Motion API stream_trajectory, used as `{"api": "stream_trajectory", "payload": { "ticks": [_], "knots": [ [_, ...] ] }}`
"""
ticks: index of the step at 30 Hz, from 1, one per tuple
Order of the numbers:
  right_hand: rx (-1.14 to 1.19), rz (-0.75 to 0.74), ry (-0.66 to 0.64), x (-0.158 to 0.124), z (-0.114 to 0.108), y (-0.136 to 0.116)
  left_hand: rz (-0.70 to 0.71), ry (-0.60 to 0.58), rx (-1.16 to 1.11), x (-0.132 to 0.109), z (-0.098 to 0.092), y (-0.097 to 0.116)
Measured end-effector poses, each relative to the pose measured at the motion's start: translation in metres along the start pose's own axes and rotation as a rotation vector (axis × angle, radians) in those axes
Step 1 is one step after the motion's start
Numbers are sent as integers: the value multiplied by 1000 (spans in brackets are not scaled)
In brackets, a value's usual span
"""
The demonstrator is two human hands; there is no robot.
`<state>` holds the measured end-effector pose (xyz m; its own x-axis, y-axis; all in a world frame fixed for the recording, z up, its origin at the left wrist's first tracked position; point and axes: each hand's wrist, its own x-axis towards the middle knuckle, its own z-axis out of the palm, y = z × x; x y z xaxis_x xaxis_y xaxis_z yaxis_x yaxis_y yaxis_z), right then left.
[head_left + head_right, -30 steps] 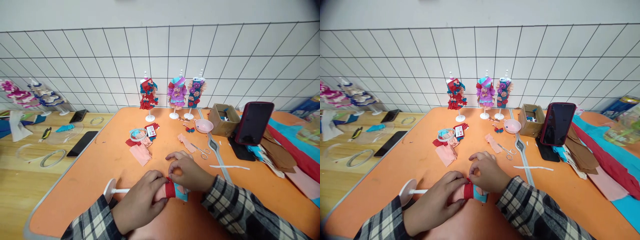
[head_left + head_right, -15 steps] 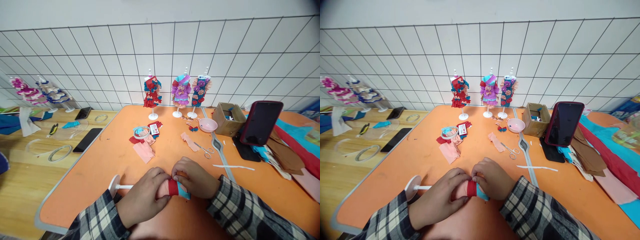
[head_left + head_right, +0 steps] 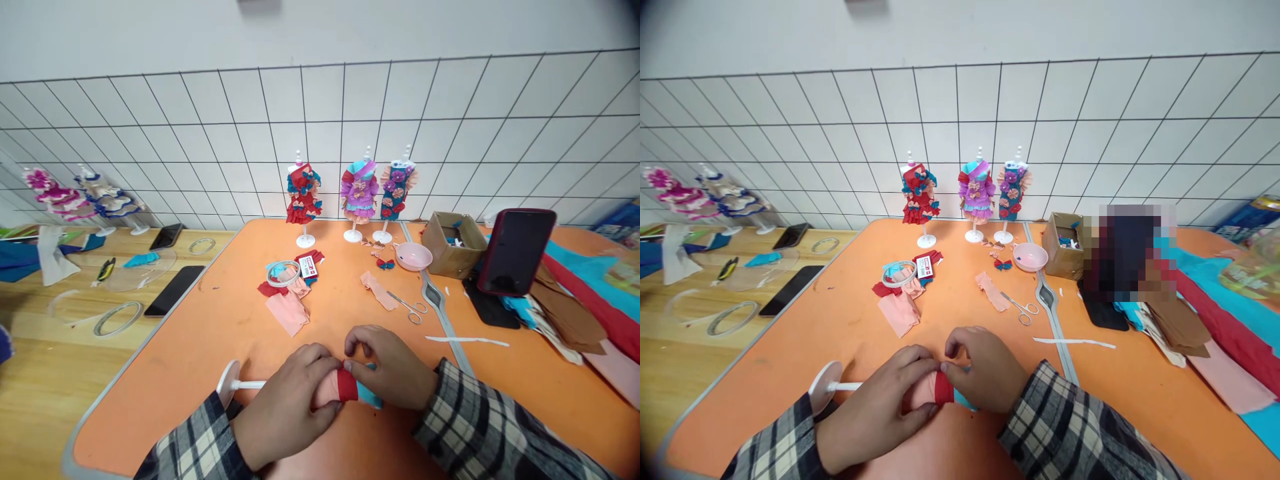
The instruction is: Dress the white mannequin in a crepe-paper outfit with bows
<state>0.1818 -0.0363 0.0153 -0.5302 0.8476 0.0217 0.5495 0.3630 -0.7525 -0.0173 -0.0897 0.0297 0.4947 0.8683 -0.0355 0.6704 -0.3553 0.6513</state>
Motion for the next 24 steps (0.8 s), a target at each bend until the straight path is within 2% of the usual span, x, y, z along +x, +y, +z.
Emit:
{"api": "stream_trajectory", "payload": {
  "ticks": [4,7,10,24],
  "knots": [
    [11,115,25,2,-2,2,15,16,2,0,1,-2],
    [-65,91,-34,2,-3,3,22,22,1,0,2,-3],
    [-46,49,-75,1,-2,4,12,13,-3,1,1,-1],
    [2,39,-82,-4,3,7,24,21,-25,-1,0,0]
  ]
}}
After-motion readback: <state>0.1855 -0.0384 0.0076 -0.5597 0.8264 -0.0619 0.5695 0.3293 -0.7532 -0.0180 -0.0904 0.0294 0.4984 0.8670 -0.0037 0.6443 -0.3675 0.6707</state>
